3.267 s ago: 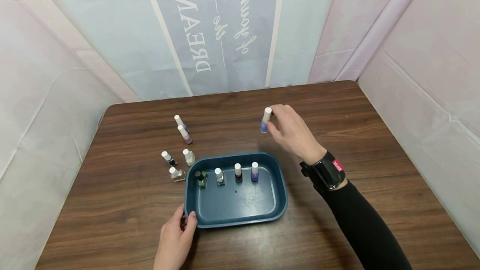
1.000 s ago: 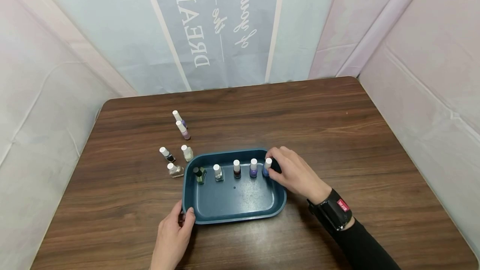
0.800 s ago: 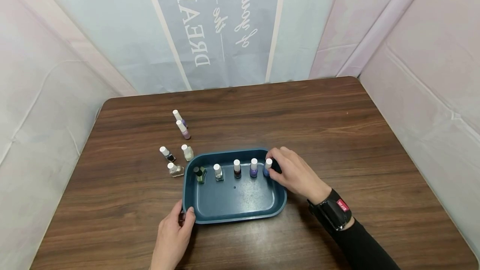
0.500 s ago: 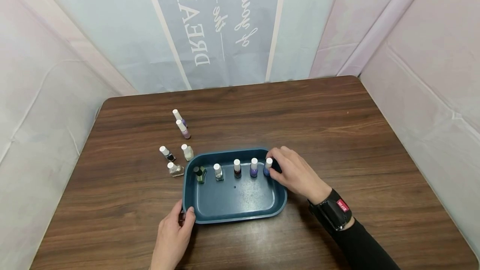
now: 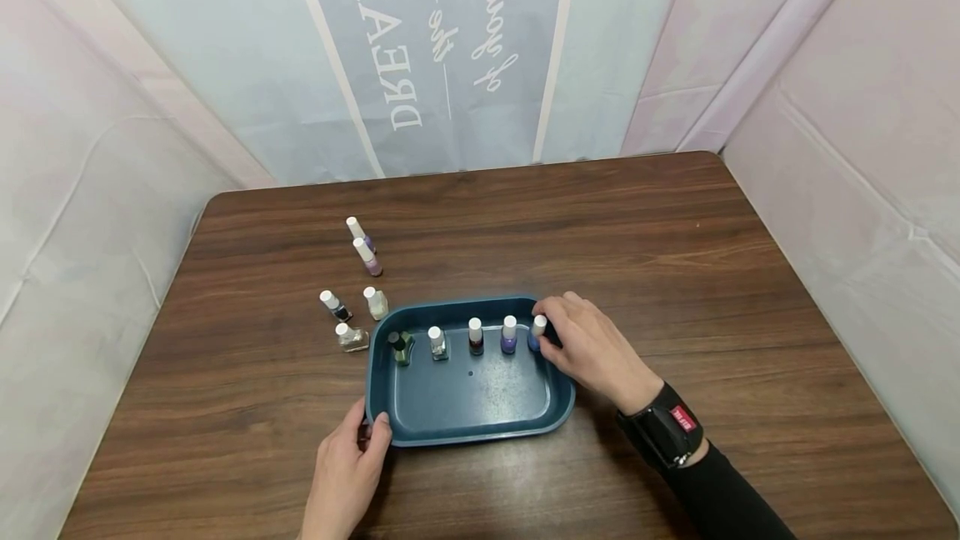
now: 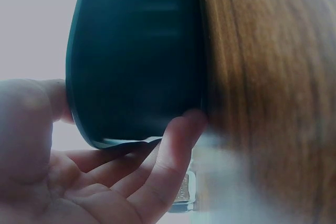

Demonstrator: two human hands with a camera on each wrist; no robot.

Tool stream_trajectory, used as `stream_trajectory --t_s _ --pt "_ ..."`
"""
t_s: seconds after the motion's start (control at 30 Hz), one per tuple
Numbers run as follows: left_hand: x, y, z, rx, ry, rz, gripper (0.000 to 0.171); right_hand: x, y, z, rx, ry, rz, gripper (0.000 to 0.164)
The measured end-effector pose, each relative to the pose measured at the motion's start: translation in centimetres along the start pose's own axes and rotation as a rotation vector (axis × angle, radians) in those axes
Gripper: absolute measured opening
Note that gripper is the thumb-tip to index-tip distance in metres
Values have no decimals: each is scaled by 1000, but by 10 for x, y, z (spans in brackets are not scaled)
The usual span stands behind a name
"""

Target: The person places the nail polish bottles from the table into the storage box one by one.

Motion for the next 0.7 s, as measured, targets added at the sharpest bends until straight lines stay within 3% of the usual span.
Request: stream_trajectory --t_s 0.2,0.7 --pt "0 0 -1 10 10 -2 13 -1 0 -1 0 7 2 35" --pt "2 -1 -1 18 -5 7 12 -6 -4 8 51 -89 -65 44"
Point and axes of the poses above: each hand's wrist, its own x-axis towards the middle knuckle, its own y-axis out of the back of the hand, z = x × y, the point moved 9 cm from there along x, towards the middle knuckle, and after that the axes turned 14 degrees about -y, right-handed, at the moved point
